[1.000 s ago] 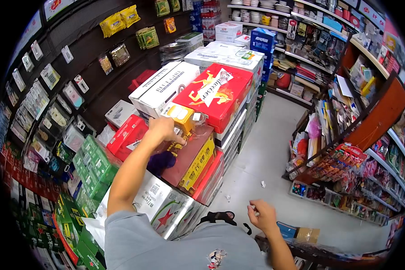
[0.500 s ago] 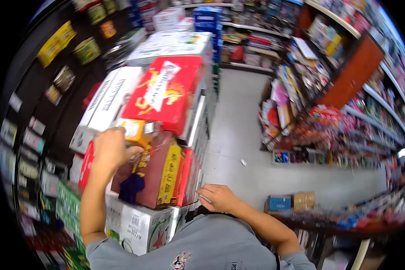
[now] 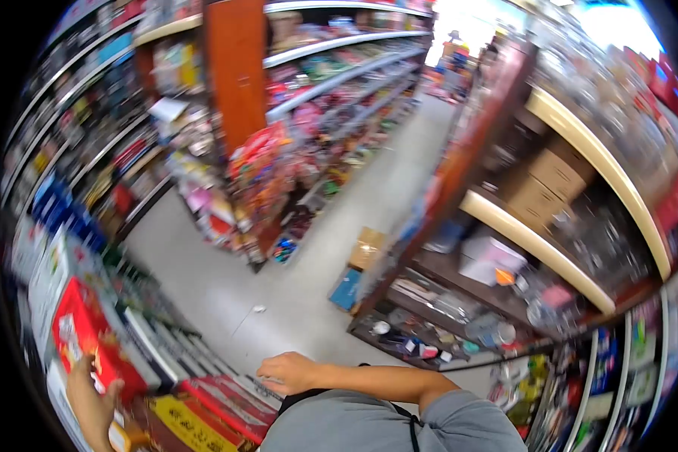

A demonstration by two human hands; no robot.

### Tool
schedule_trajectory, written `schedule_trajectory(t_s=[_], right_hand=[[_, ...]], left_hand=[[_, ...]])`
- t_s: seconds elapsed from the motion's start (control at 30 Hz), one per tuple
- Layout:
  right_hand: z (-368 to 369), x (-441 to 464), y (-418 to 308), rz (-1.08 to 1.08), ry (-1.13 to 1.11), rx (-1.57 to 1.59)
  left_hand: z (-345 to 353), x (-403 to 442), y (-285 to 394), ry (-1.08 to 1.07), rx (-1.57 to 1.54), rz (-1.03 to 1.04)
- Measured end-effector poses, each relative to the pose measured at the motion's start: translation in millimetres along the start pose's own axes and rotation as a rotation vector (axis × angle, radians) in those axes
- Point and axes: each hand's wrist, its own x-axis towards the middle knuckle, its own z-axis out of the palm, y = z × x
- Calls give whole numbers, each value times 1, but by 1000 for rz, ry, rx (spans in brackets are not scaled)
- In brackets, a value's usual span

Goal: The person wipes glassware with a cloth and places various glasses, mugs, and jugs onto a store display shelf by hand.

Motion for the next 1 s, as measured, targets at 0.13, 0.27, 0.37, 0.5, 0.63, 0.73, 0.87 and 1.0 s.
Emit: schedule_trajectory(t_s=[0.13, 0.27, 0.37, 0.5, 0.63, 0.73, 0.87, 1.0], right_hand=[[-21, -30, -10, 68, 116, -16], [-43, -76, -10, 101, 248, -59], [-71, -111, -18, 199, 399, -146], [-109, -162, -34, 306, 539, -164], [-133, -212, -53, 415, 693, -223], [-148, -250, -58, 489, 827, -290], [-173, -289, -66, 513, 1044, -342], [-192, -312, -77, 567, 1308, -268]], left_hand=[[14, 29, 60, 16, -27, 450], [15, 33, 180, -313, -103, 512], [36, 26, 250, -480, -73, 719], [86, -1, 331, -505, -210, 1012], [130, -44, 400, -599, -427, 1139], [148, -79, 441, -720, -586, 1169], [167, -112, 473, -871, -714, 1200], [170, -127, 488, -955, -771, 1221]])
